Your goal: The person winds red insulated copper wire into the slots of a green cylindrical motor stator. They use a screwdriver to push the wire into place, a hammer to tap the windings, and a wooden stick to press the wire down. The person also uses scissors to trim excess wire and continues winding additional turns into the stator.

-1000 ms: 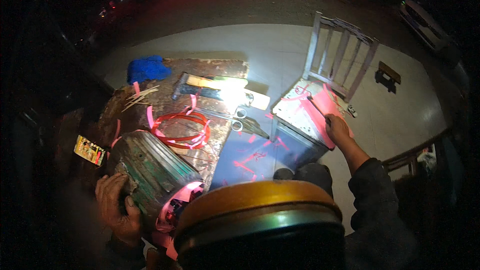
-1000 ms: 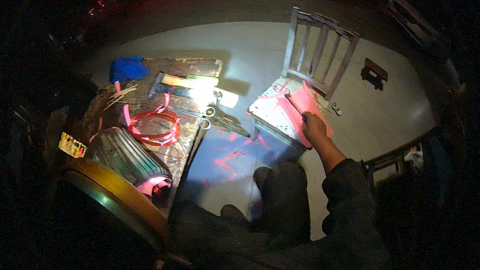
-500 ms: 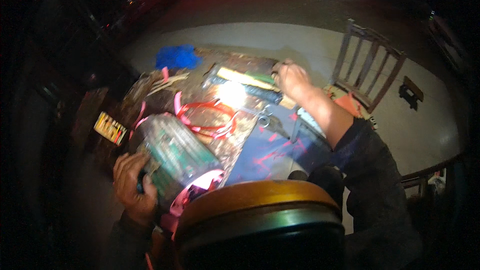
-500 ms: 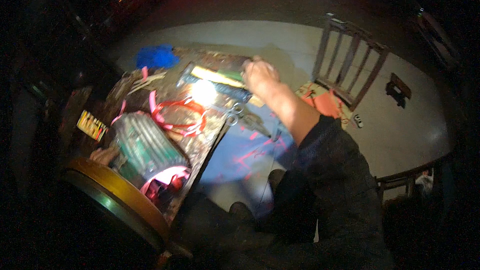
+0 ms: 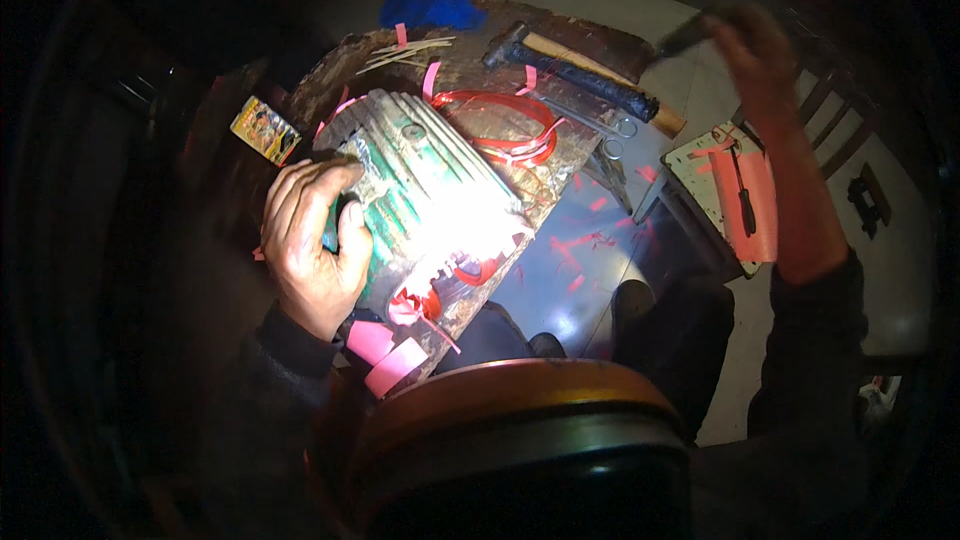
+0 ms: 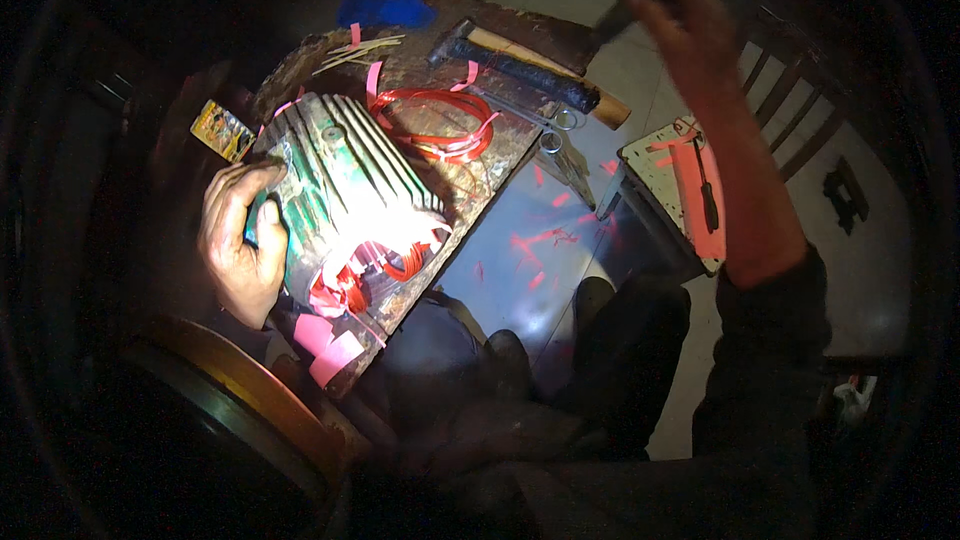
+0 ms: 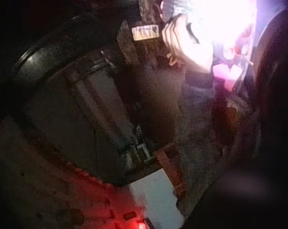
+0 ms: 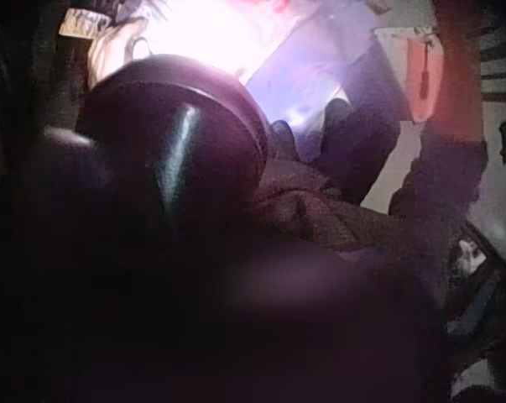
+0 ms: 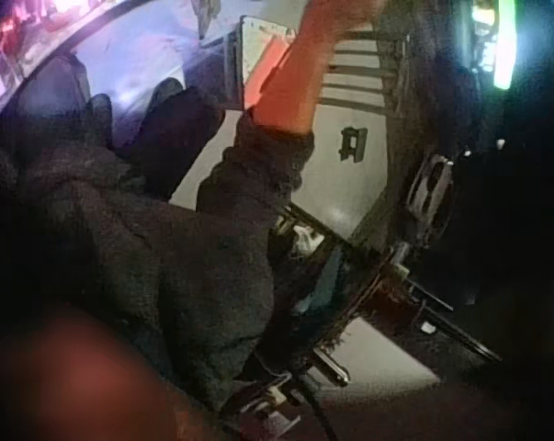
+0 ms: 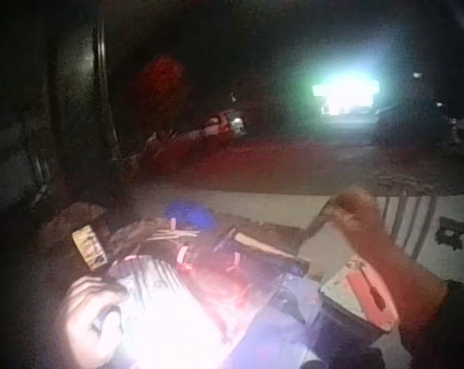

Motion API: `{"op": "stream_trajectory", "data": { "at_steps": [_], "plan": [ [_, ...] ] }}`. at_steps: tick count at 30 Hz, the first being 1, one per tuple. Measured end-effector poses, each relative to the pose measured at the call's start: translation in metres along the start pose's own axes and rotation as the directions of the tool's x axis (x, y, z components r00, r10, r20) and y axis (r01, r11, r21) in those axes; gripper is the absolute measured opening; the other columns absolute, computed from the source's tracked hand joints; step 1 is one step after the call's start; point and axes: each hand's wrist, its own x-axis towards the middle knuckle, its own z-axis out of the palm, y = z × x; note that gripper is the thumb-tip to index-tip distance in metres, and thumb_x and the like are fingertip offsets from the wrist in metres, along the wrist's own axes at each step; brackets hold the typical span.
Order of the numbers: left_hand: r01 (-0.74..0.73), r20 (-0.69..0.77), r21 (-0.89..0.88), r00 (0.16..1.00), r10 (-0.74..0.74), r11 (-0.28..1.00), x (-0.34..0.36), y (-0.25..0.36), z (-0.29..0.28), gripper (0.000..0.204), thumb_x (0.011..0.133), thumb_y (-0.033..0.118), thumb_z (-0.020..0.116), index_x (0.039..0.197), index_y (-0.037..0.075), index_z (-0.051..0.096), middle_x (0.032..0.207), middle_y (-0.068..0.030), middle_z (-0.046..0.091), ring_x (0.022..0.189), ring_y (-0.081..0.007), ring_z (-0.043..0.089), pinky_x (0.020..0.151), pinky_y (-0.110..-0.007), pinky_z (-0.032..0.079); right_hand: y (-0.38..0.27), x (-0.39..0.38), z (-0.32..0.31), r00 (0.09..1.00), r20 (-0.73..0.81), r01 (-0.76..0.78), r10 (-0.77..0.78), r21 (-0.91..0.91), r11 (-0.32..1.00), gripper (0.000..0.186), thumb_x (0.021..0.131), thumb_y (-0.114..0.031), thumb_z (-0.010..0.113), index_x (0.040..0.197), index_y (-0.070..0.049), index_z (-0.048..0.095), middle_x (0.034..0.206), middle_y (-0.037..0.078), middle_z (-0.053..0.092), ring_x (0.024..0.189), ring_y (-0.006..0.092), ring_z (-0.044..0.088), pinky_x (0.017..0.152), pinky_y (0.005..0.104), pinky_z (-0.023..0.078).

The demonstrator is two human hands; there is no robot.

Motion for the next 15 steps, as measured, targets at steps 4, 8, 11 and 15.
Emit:
{"op": "stream_trajectory", "data": {
  "at_steps": [4,8,11,15],
  "plan": [
    [0.020,-0.005,-0.011,1.000,-0.020,1.000,-0.004,0.000,0.001,0.024,0.092,0.005,0.066,0.115,-0.001,0.071,0.109,-0.0164,0.076,0.104,-0.0392,0.070,0.098,-0.048,0.054,-0.086,-0.060,-0.048,0.955,-0.295,0.159,0.031,0.598,0.786,0.035,0.109,-0.022,0.066,0.136,0.000,0.067,0.102,0.011,0.076,0.074,0.0178,0.068,0.065,0.0314,0.052],
    [0.017,-0.013,0.001,1.000,-0.017,1.000,-0.005,0.001,0.001,0.023,0.092,0.004,0.067,0.115,-0.001,0.072,0.109,-0.0160,0.076,0.103,-0.0385,0.070,0.098,-0.048,0.054,-0.165,-0.135,-0.041,0.999,0.024,-0.029,0.039,0.991,0.128,0.029,0.105,-0.021,0.065,0.123,0.002,0.068,0.090,0.011,0.071,0.066,0.0184,0.063,0.059,0.0315,0.050],
    [0.042,-0.002,0.007,0.999,-0.042,0.999,-0.005,0.002,0.001,0.023,0.093,0.004,0.067,0.114,0.000,0.072,0.109,-0.0157,0.076,0.102,-0.0374,0.071,0.097,-0.047,0.055,-0.199,-0.172,-0.007,0.994,0.068,-0.090,-0.091,0.959,-0.268,0.026,0.101,-0.020,0.064,0.109,0.003,0.071,0.083,0.011,0.069,0.066,0.0198,0.061,0.062,0.0328,0.050],
    [0.075,0.013,0.017,0.997,-0.075,0.997,-0.007,0.001,0.002,0.024,0.092,0.003,0.066,0.116,0.001,0.073,0.110,-0.0145,0.076,0.103,-0.0354,0.071,0.097,-0.045,0.055,-0.214,-0.196,0.046,0.999,-0.027,0.027,0.025,0.999,-0.021,0.022,0.094,-0.013,0.061,0.095,0.005,0.073,0.079,0.012,0.069,0.070,0.0234,0.063,0.069,0.0364,0.053]
  ]
}}
